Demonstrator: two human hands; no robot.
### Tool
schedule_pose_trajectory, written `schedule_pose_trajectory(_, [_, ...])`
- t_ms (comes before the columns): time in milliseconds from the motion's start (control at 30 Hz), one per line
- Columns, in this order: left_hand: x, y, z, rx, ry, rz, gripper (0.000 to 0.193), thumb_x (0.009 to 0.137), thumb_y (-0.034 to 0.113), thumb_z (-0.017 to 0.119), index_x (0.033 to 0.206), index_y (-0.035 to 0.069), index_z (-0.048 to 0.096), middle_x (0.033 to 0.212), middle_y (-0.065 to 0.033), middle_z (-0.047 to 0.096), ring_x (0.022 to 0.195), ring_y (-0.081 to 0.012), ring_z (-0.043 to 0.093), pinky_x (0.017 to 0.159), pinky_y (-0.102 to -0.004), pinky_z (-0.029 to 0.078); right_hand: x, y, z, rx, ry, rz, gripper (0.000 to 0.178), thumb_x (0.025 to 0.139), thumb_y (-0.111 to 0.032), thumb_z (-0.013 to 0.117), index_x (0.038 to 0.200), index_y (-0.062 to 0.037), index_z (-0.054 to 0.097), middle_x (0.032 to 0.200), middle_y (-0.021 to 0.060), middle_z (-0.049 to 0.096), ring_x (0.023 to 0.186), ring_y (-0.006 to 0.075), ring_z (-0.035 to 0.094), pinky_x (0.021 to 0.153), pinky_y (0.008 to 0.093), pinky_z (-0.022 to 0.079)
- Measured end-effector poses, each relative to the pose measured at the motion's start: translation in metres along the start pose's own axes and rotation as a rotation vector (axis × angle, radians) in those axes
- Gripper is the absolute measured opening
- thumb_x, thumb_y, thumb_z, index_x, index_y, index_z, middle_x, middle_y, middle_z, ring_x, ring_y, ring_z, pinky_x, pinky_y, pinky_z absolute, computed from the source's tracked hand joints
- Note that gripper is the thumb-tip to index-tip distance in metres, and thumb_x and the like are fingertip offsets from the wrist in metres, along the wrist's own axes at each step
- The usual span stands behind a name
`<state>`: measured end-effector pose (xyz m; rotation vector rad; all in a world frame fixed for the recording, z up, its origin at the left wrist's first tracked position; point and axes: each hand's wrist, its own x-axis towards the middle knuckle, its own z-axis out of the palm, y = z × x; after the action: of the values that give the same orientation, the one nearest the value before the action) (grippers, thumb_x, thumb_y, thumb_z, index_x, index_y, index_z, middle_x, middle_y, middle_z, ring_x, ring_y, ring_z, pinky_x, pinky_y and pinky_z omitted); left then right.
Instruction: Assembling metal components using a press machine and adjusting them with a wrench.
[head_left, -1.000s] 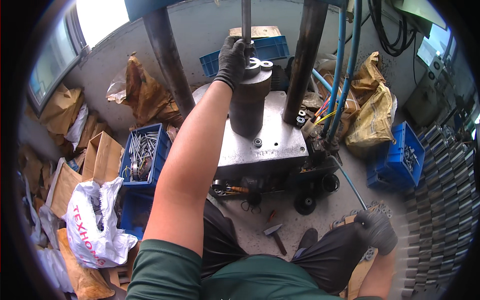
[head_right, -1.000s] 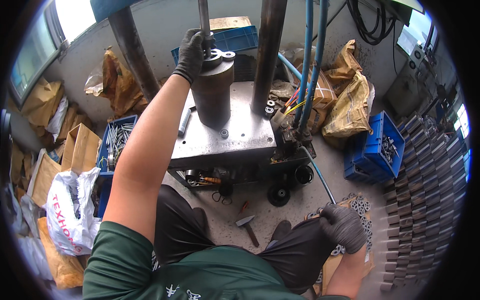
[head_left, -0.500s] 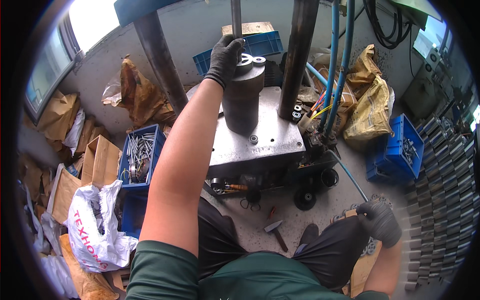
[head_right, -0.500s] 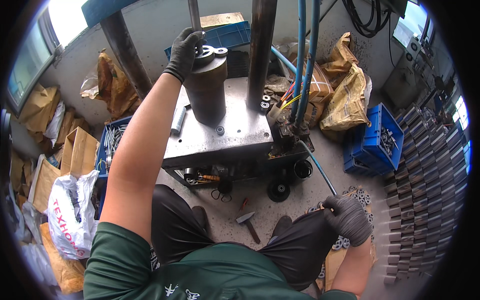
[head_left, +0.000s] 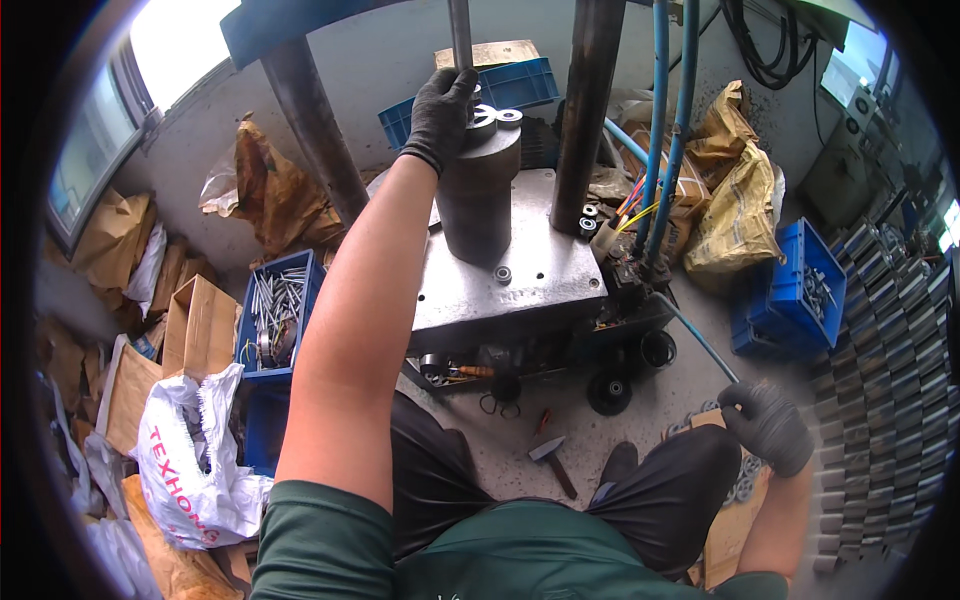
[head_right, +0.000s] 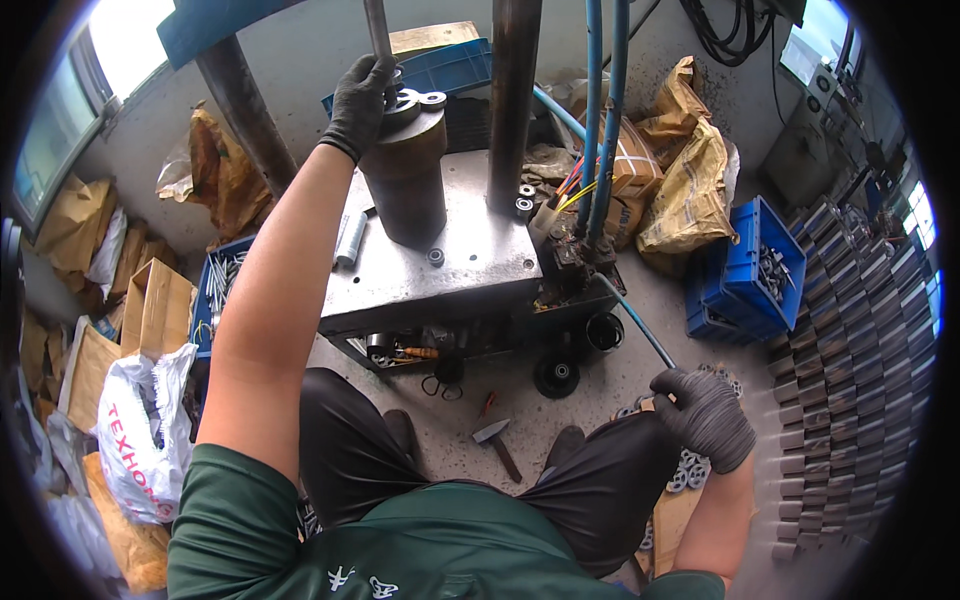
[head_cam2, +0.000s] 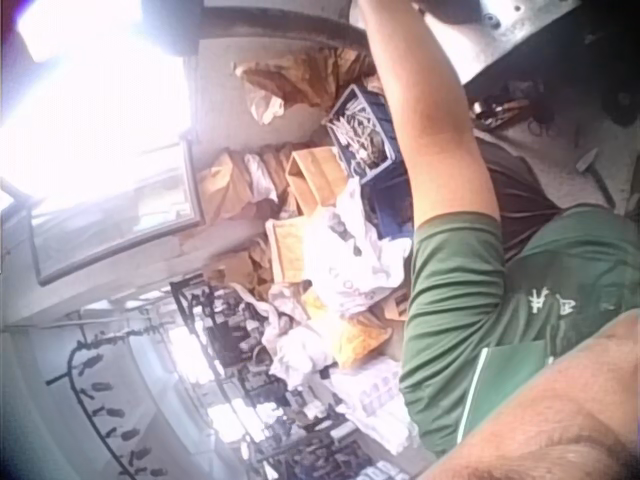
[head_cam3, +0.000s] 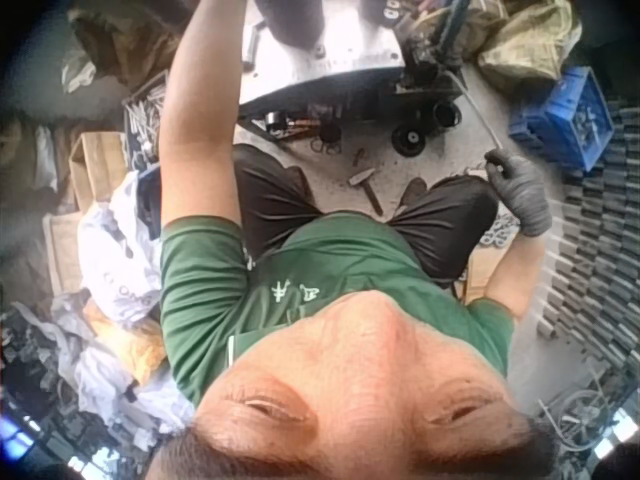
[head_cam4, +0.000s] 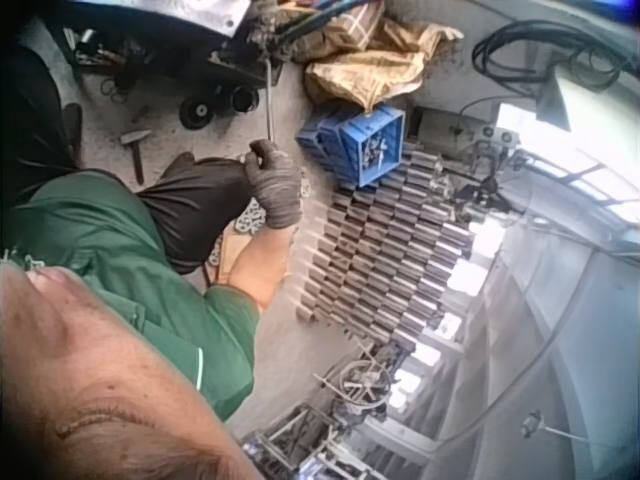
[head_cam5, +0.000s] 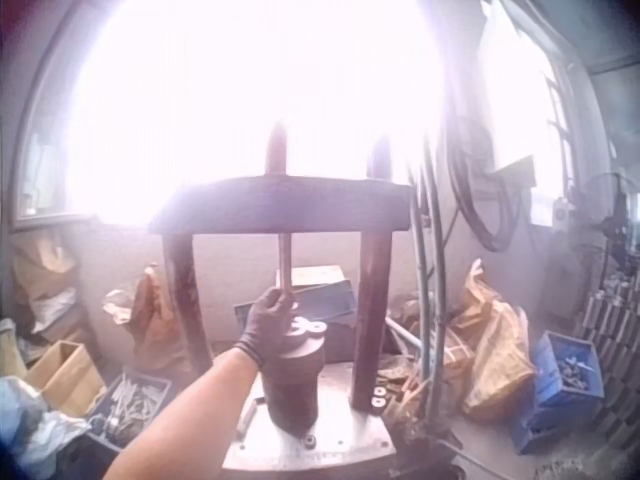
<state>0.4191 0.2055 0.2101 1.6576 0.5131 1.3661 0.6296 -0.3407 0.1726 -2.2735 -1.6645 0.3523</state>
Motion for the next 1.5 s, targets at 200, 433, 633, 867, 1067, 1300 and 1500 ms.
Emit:
schedule_pose_trajectory(200, [-0.002,0.005,0.002,-0.005,-0.009,-0.034,0.028,0.108,0.03,0.066,0.107,0.003,0.069,0.078,-0.0015,0.063,0.067,-0.0107,0.057,0.064,-0.0283,0.049,-0.003,0.012,0.001,0.032,0.005,-0.038,0.023,0.086,-0.009,0.072,0.107,-0.0031,0.076,0.095,0.0181,0.076,0.084,0.0359,0.074,0.078,0.0422,0.059])
schedule_pose_trajectory(433, [-0.006,0.007,0.003,-0.042,-0.011,-0.035,0.025,0.109,0.027,0.065,0.105,0.003,0.068,0.075,-0.0003,0.06,0.066,-0.0109,0.055,0.063,-0.0284,0.048,-0.003,0.003,-0.003,0.112,0.059,0.012,0.026,0.087,-0.008,0.071,0.112,-0.0016,0.076,0.1,0.0204,0.077,0.089,0.0353,0.076,0.08,0.0424,0.059])
schedule_pose_trajectory(633, [-0.006,0.009,0.006,-0.035,0.017,-0.047,0.025,0.108,0.027,0.065,0.106,0.002,0.068,0.075,-0.0003,0.059,0.066,-0.0107,0.055,0.063,-0.0284,0.048,-0.002,0.011,-0.002,0.029,-0.014,-0.042,0.027,0.087,-0.005,0.071,0.113,-0.0007,0.076,0.1,0.0207,0.078,0.09,0.0337,0.077,0.081,0.0419,0.06])
schedule_pose_trajectory(867, [-0.005,0.007,0.004,0.015,0.006,-0.027,0.027,0.107,0.028,0.067,0.106,0.002,0.069,0.075,-0.0004,0.061,0.066,-0.0106,0.056,0.063,-0.0281,0.048,-0.002,0.017,0.004,0.172,0.165,0.02,0.028,0.087,-0.003,0.07,0.115,-0.0004,0.075,0.102,0.0209,0.078,0.092,0.035,0.077,0.085,0.0417,0.06])
schedule_pose_trajectory(1067, [-0.002,0.004,0.0,0.023,0.008,-0.024,0.031,0.107,0.032,0.066,0.11,0.001,0.07,0.076,-0.0008,0.062,0.066,-0.0105,0.057,0.063,-0.029,0.048,0.012,0.006,0.001,-0.002,0.385,-0.022,0.023,0.087,-0.001,0.069,0.11,0.0005,0.073,0.101,0.0208,0.075,0.093,0.0393,0.074,0.084,0.0438,0.059])
schedule_pose_trajectory(1300, [-0.004,0.005,0.006,-0.073,0.036,0.004,0.04,0.107,0.044,0.064,0.105,0.004,0.068,0.077,-0.0007,0.061,0.065,-0.0104,0.056,0.059,-0.0281,0.047,0.142,0.014,-0.08,-0.5,0.793,-0.468,0.011,0.096,-0.01,0.066,0.105,-0.0033,0.064,0.096,0.0168,0.067,0.086,0.0341,0.069,0.076,0.045,0.056])
schedule_pose_trajectory(1500, [-0.002,0.004,0.011,-0.158,0.057,-0.027,0.037,0.107,0.041,0.062,0.104,0.005,0.068,0.078,-0.0018,0.06,0.064,-0.0097,0.056,0.057,-0.0283,0.046,0.23,0.016,-0.117,-0.365,0.922,-0.25,0.033,0.102,-0.039,0.066,0.098,-0.0062,0.071,0.097,0.0196,0.072,0.093,0.04,0.07,0.08,0.0471,0.056])
